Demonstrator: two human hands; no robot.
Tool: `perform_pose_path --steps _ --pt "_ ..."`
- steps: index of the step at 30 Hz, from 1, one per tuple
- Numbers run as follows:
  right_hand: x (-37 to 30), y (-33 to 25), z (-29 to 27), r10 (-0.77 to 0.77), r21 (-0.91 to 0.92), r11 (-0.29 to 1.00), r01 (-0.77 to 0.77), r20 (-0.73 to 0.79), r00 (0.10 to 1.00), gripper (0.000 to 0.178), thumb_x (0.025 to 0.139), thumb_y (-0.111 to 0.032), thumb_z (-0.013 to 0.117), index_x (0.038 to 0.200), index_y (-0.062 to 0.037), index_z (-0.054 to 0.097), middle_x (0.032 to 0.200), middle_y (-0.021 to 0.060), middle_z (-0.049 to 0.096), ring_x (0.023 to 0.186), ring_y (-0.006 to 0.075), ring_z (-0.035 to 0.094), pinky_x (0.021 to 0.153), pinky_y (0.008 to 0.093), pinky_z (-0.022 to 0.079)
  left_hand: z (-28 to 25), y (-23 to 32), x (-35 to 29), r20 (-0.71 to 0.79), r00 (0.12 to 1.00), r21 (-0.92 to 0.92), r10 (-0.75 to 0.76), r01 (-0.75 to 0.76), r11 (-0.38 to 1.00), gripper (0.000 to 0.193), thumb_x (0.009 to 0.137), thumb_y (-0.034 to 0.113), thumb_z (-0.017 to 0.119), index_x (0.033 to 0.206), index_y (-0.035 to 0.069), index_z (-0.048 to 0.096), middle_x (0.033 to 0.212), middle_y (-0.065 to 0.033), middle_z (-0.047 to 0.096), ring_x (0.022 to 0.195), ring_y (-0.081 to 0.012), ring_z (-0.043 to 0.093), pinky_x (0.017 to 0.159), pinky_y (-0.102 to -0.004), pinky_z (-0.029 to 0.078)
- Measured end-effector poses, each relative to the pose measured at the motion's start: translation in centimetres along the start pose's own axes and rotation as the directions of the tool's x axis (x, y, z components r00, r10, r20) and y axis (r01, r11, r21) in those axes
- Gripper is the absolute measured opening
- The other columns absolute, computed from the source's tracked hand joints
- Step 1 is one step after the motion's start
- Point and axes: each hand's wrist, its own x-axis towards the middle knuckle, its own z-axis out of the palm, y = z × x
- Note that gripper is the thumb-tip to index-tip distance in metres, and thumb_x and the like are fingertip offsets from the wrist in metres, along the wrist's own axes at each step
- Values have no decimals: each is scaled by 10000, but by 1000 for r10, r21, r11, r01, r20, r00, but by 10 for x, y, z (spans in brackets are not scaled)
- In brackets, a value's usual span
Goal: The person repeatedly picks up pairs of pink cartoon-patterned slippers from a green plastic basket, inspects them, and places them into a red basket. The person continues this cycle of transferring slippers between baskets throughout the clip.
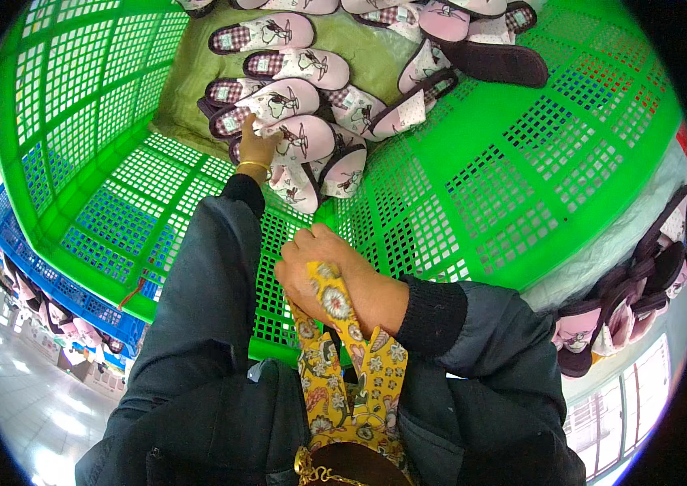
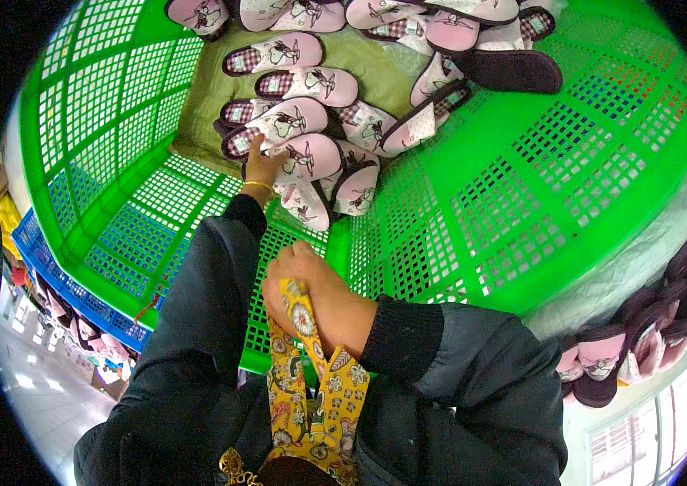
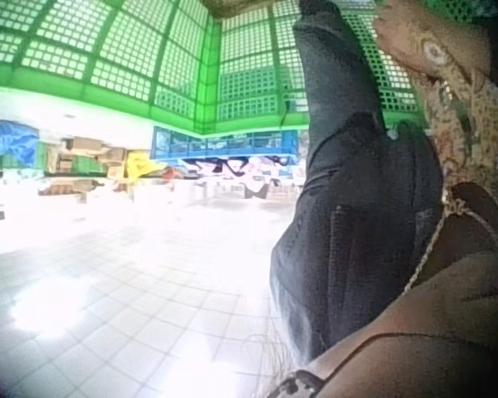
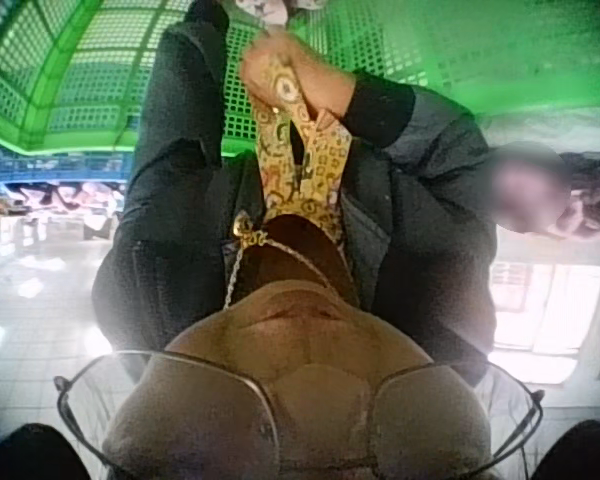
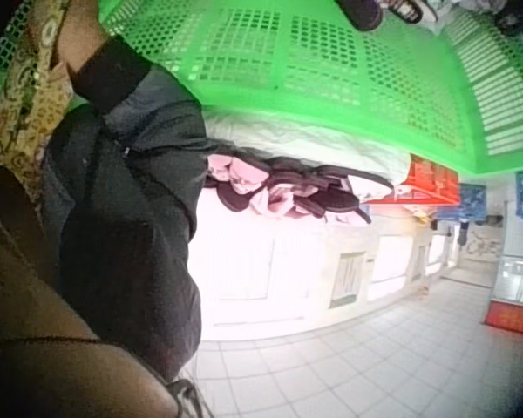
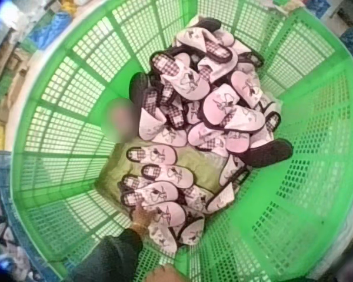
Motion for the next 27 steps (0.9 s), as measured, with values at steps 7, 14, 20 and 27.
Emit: perform_pose_path --steps 7,14,20,27 --pt "-1 -2 -10 -24 48 998 30 -113 993 92 730 -133 563 682 -78 618 682 63 567 724 212 563 679 342 414 2 -14 23 146 987 -53 -67 76 996 676 676 172 800 1237 -25 478 1041 -151 631 861 -222 626 732 -324 509" --pt "-1 -1 2 -10 60 998 13 -39 999 74 731 -134 565 721 -95 627 730 65 585 759 222 579 700 351 423 -24 26 -18 395 918 -641 -14 287 712 200 818 29 643 1010 33 589 895 -85 669 719 -182 639 612 -312 526" --pt "0 11 17 -16 -42 999 15 -35 999 106 735 -171 568 693 -119 650 709 79 612 743 248 599 686 375 428 -73 63 -40 306 952 -793 24 241 559 284 851 7 583 1131 12 534 1025 -102 647 880 -225 646 815 -371 529" --pt "-1 29 31 6 -49 999 -8 -33 999 76 669 -124 595 593 -115 600 684 97 594 733 268 593 640 376 431 -91 17 49 83 995 -916 -48 95 389 176 882 46 546 1035 -38 561 1002 -123 633 879 -261 639 808 -428 527"
